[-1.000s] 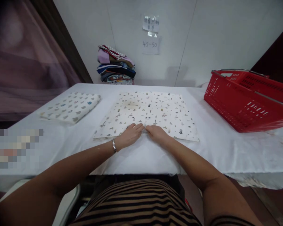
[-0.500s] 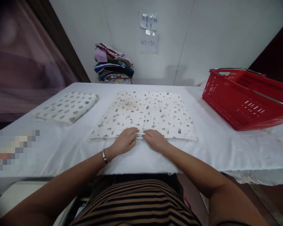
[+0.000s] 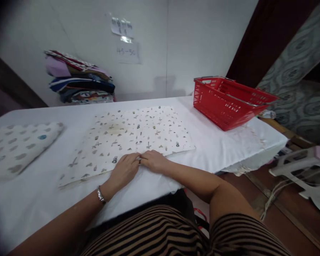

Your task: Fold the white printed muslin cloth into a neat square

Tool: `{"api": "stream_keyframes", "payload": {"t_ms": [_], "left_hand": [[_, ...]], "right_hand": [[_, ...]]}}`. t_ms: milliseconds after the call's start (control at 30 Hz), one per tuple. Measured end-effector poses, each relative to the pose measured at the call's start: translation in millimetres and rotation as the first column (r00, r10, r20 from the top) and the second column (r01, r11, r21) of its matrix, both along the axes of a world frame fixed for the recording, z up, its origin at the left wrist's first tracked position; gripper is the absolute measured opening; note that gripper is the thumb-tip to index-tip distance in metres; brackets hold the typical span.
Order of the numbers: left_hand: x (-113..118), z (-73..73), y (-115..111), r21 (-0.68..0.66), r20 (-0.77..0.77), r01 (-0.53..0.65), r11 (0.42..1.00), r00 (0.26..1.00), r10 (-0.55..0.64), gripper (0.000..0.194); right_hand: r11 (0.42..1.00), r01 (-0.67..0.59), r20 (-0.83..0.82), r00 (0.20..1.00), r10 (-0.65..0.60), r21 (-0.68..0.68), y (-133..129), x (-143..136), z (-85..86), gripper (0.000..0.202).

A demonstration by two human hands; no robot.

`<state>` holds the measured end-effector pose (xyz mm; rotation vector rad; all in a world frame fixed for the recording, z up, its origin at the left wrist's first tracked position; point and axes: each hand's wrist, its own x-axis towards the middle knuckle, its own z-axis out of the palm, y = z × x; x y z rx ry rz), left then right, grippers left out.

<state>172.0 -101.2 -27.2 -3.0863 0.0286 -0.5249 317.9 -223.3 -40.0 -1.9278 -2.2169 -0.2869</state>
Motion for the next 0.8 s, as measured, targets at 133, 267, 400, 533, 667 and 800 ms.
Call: {"api": "stream_keyframes", "payload": {"t_ms": [133,267,400,533,667,800], "left_hand": [[1.3,-5.5,4.0,-0.064,0.010,0.001,0.998,1.000,0.000,0.018],[1.4,-5.0,8.8,-0.185,0.003,-0.061,0.981,0.998,0.063,0.010],[4.5,1.0,9.3,-0.246,-0.037,-0.097,0.964,0.995,0.091,0.007],[5.5,2.6,7.8,-0.214,-0.063,-0.090,0.973,0.995,0.078,0.009],[6.1,-1.3,6.1,-0.165,-0.060,-0.062,0.984,0.997,0.053,0.012],[7.4,-4.2,2.8,-0.063,-0.048,0.029,0.998,0.998,-0.032,0.018]], "right_hand": [[0.996,0.087,0.027,0.996,-0.088,0.036,-26.5,16.9,6.5,0.024],[0.980,0.200,0.030,0.979,-0.200,-0.005,-60.4,41.9,11.5,0.023],[0.947,0.320,0.021,0.947,-0.320,-0.004,-92.6,66.1,13.5,0.021],[0.912,0.409,0.031,0.912,-0.409,0.006,-115.7,86.2,12.0,0.019],[0.913,0.407,0.053,0.912,-0.406,-0.007,-129.0,99.6,13.0,0.018],[0.940,0.339,0.040,0.940,-0.338,-0.028,-144.1,107.9,15.9,0.020]]}}
